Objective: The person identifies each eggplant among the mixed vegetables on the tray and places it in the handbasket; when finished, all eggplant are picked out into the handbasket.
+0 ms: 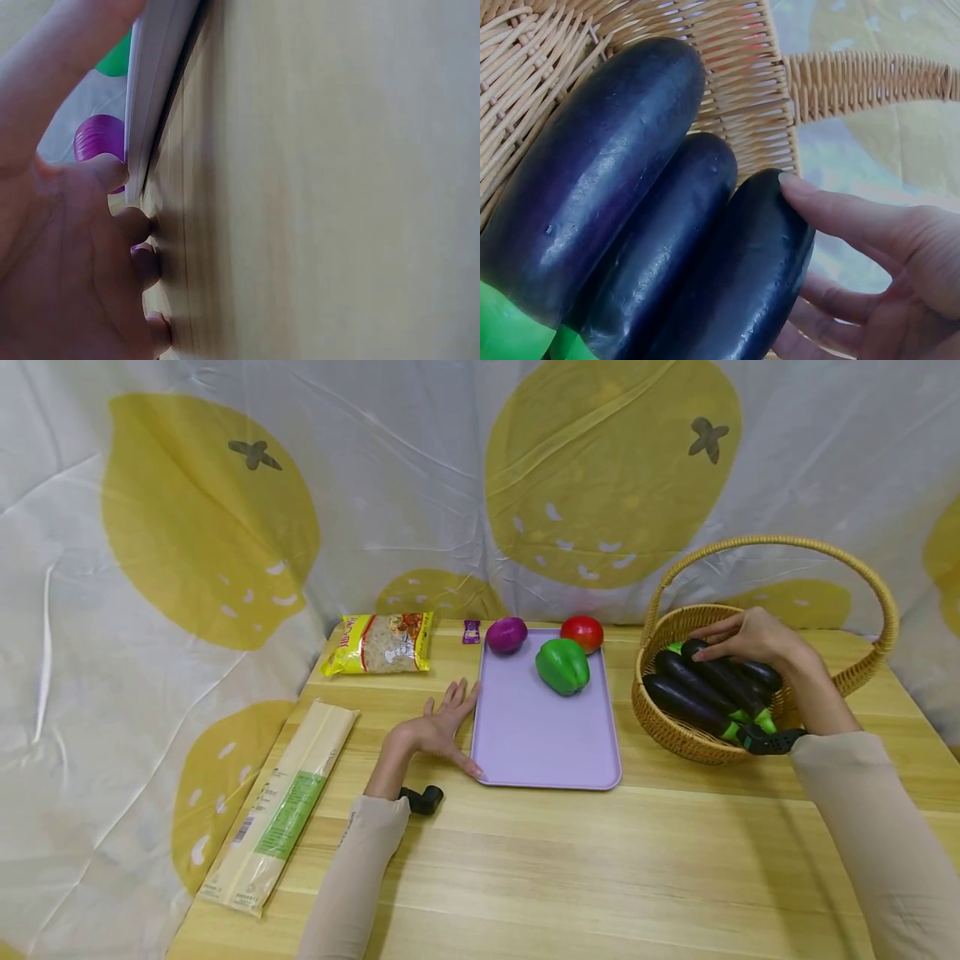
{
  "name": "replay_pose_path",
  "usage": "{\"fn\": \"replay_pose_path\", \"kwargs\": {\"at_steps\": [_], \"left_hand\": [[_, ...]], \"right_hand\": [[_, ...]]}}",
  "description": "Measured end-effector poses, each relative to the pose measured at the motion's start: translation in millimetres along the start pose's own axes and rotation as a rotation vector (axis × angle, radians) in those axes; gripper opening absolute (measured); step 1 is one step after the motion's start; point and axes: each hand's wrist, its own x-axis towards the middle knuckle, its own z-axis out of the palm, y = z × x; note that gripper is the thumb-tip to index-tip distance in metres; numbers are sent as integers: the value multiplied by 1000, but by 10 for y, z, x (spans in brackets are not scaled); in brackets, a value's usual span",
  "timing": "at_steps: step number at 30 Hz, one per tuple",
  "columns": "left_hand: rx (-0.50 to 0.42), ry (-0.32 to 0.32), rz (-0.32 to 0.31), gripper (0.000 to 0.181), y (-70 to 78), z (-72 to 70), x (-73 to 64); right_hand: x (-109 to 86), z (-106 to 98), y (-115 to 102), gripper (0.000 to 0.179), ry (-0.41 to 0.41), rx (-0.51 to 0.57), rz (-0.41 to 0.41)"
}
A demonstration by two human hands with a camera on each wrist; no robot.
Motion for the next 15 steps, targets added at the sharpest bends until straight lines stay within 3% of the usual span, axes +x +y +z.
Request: {"fn": "replay_pose_path", "kwargs": {"at_steps": [12,15], "left_hand": [[0,0,9,149,-5,-7,-1],[-35,-1,45,146,-39,-26,-28]], "right_hand": [[-42,-32,-19,54,-14,42,3],[-86,-67,-55,57,-13,-17,-18]]}}
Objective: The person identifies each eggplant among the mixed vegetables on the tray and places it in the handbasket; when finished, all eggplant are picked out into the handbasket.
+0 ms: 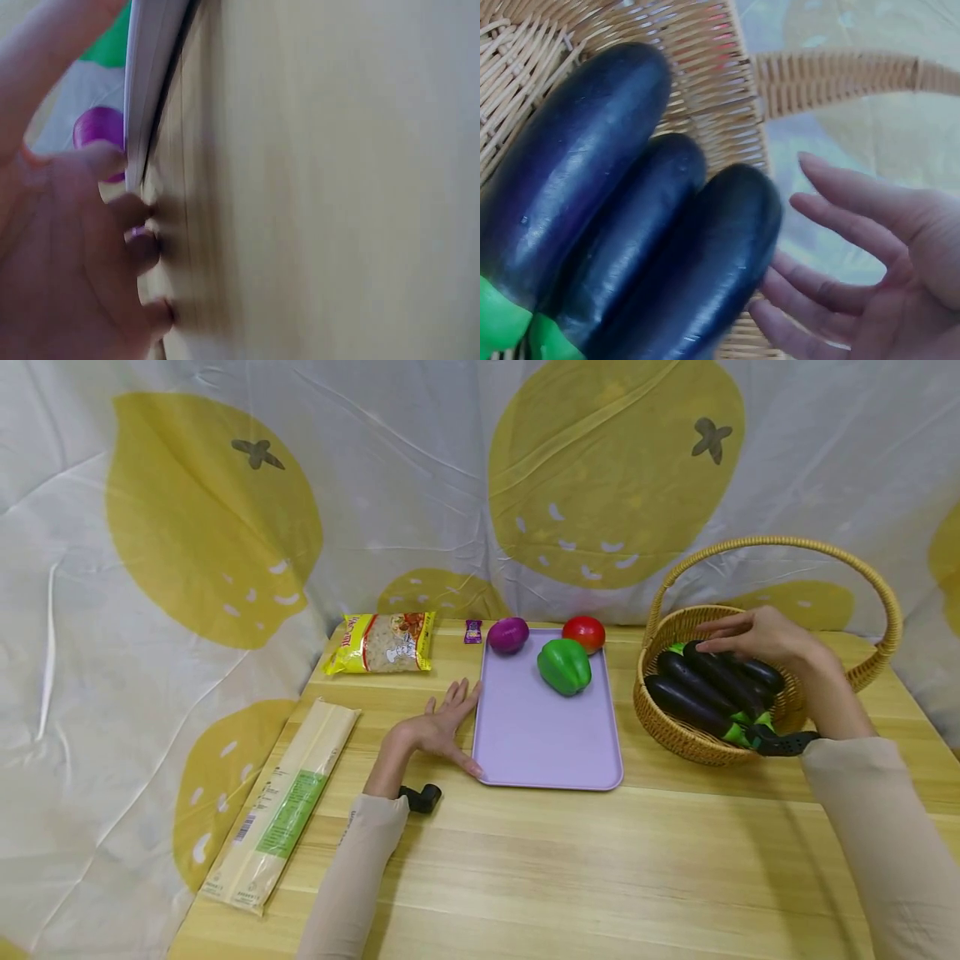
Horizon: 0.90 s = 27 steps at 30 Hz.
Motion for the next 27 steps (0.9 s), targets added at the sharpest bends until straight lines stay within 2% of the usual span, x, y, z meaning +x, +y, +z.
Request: {"fn": "replay_pose_path", "kwargs": {"at_steps": [2,5,8,10,13,16,19,22,27], "left_hand": [[-40,8,23,140,-19,-29,-38],[-93,46,49,121,-51,-83,-101],[-105,135,55,98,-34,-150,-156],[-80,228,60,87,14,-194,-169],[-6,386,34,78,158,-264,-175],[79,505,-12,75,347,-329,-155],[141,567,-60,75,554,-380,-122],[199,604,-103,75,736,-397,-73],[259,656,-125,73,938,-314,51]], "right_hand": [[-52,-20,-53,60,-3,-57,-29],[-170,-21,-195,64,-18,-136,-91],[-324,32,-401,65,-31,-159,-158],[-422,92,-556,66,-29,-162,-180],[-518,220,-787,68,-22,-185,-201],[-556,398,-1008,74,-13,-214,-203],[-544,610,-1196,82,32,-227,-208],[-485,856,-1331,89,119,-241,-224],[-348,1269,-1449,86,245,-324,-299]]}}
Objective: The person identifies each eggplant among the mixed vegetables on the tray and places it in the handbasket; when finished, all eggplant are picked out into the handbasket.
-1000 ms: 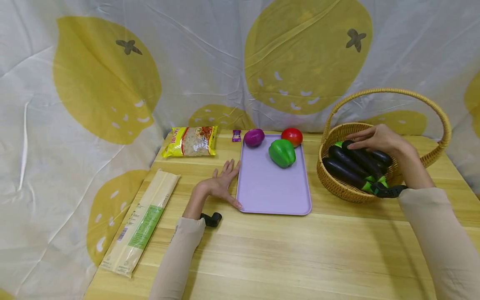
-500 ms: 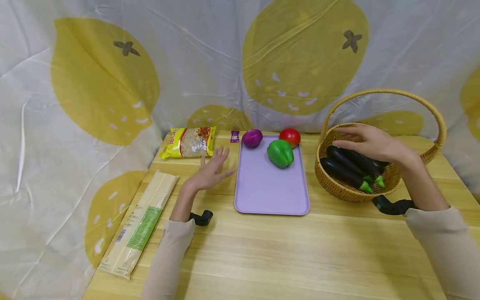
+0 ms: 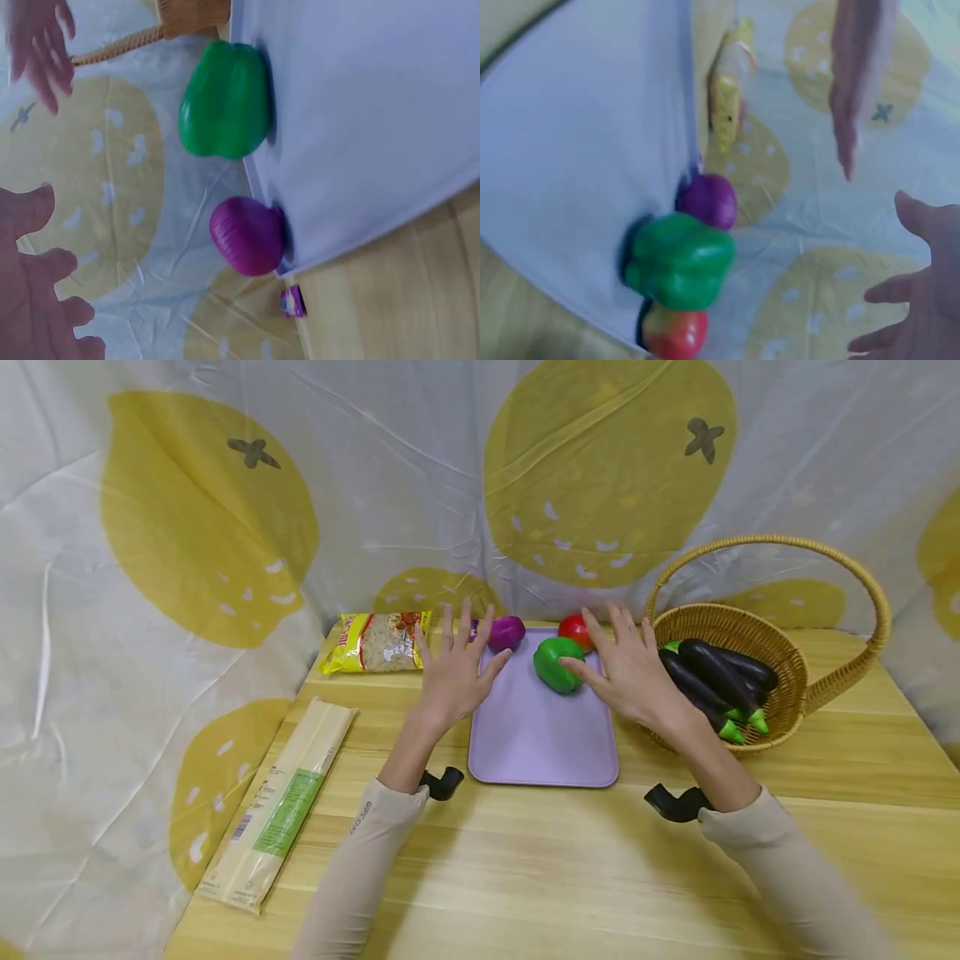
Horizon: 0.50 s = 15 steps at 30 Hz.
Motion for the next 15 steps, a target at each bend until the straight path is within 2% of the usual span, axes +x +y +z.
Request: {"fn": "replay_pose_path", "kwargs": {"at_steps": [4,11,15], "left_hand": [[40,19,10,74,103,129,-8],[65,-26,6,74,180,315,-65],[60,-16,13,73,192,378,-85]], "right_hand": [[51,222,-98,84,33,-74,-38],[34,460,-101,85,21,-137,-9],[13,525,-86,86,12,-143,5]]}}
